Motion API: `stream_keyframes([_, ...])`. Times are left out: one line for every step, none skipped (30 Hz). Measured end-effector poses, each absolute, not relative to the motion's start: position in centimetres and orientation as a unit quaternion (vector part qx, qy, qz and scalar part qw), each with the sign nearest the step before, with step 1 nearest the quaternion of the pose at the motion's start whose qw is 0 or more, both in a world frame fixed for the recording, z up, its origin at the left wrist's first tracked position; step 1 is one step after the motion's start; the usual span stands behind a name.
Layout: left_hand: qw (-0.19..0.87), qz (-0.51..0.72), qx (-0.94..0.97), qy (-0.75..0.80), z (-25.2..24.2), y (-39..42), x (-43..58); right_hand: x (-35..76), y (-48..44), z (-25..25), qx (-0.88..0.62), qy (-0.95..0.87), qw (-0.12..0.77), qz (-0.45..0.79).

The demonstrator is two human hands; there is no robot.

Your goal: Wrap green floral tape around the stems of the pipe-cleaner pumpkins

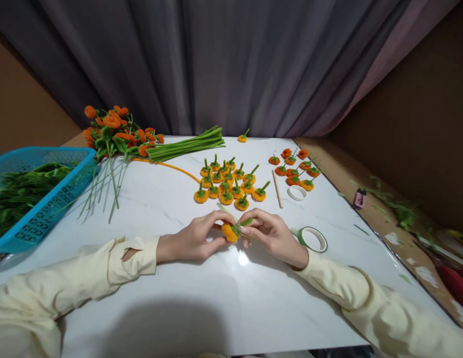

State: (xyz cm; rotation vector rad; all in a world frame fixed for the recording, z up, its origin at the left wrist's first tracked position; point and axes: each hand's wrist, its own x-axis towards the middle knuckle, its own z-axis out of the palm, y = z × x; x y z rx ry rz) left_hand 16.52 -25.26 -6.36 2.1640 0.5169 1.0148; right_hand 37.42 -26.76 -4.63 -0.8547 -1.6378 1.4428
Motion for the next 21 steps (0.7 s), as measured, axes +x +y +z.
stream_keyframes([0.342, 0.388, 0.832, 0.199, -6.4, -25.27, 16.48, 37.41, -26.78, -4.64, -0.339, -0.65, 0.388, 0.558])
stream_keyframes([0.343, 0.386, 0.833, 0.199, -6.42, -25.27, 16.45, 37.4, -26.81, -4.64, -0.343, -0.658, 0.388, 0.547])
stream_keyframes([0.343, 0.384, 0.833, 0.199, -6.44, -25.28, 16.42, 37.4, -26.83, -4.66, -0.349, -0.665, 0.386, 0.535])
stream_keyframes([0.342, 0.383, 0.835, 0.198, -6.44, -25.28, 16.41, 37.42, -26.86, -4.67, -0.354, -0.673, 0.384, 0.523])
stream_keyframes([0.34, 0.383, 0.836, 0.195, -6.43, -25.28, 16.42, 37.43, -26.89, -4.69, -0.359, -0.681, 0.383, 0.511])
stream_keyframes([0.336, 0.384, 0.838, 0.192, -6.4, -25.25, 16.43, 37.46, -26.91, -4.71, -0.363, -0.687, 0.382, 0.5])
stream_keyframes([0.33, 0.386, 0.841, 0.187, -6.36, -25.22, 16.46, 37.48, -26.92, -4.73, -0.365, -0.693, 0.382, 0.491])
stream_keyframes([0.321, 0.389, 0.844, 0.182, -6.31, -25.17, 16.5, 37.5, -26.94, -4.74, -0.366, -0.697, 0.382, 0.483])
stream_keyframes([0.31, 0.392, 0.848, 0.176, -6.25, -25.12, 16.53, 37.51, -26.95, -4.74, -0.367, -0.701, 0.383, 0.477])
stream_keyframes([0.299, 0.396, 0.852, 0.169, -6.18, -25.06, 16.56, 37.51, -26.96, -4.73, -0.367, -0.704, 0.383, 0.472])
stream_keyframes([0.287, 0.398, 0.856, 0.164, -6.13, -25.01, 16.59, 37.5, -26.97, -4.71, -0.366, -0.706, 0.384, 0.468])
stream_keyframes([0.276, 0.401, 0.859, 0.158, -6.08, -24.96, 16.6, 37.48, -26.98, -4.68, -0.366, -0.708, 0.385, 0.465])
stream_keyframes([0.267, 0.404, 0.861, 0.153, -6.05, -24.91, 16.61, 37.45, -26.99, -4.66, -0.366, -0.709, 0.386, 0.462])
stream_keyframes([0.26, 0.406, 0.863, 0.149, -6.04, -24.87, 16.61, 37.42, -27.0, -4.63, -0.366, -0.711, 0.387, 0.46])
stream_keyframes([0.253, 0.408, 0.865, 0.145, -6.03, -24.84, 16.6, 37.39, -27.02, -4.6, -0.367, -0.712, 0.388, 0.457])
stream_keyframes([0.247, 0.41, 0.867, 0.141, -6.04, -24.81, 16.6, 37.37, -27.03, -4.58, -0.367, -0.712, 0.389, 0.454])
stream_keyframes([0.241, 0.411, 0.868, 0.139, -6.06, -24.78, 16.6, 37.35, -27.04, -4.56, -0.368, -0.713, 0.389, 0.453])
stream_keyframes([0.237, 0.41, 0.87, 0.137, -6.08, -24.76, 16.61, 37.34, -27.05, -4.55, -0.368, -0.713, 0.39, 0.452])
stream_keyframes([0.233, 0.409, 0.871, 0.137, -6.1, -24.75, 16.62, 37.34, -27.05, -4.54, -0.367, -0.714, 0.391, 0.451])
stream_keyframes([0.231, 0.408, 0.872, 0.139, -6.13, -24.74, 16.63, 37.33, -27.05, -4.53, -0.367, -0.714, 0.392, 0.451])
stream_keyframes([0.229, 0.407, 0.873, 0.14, -6.16, -24.73, 16.65, 37.33, -27.05, -4.53, -0.366, -0.713, 0.393, 0.451])
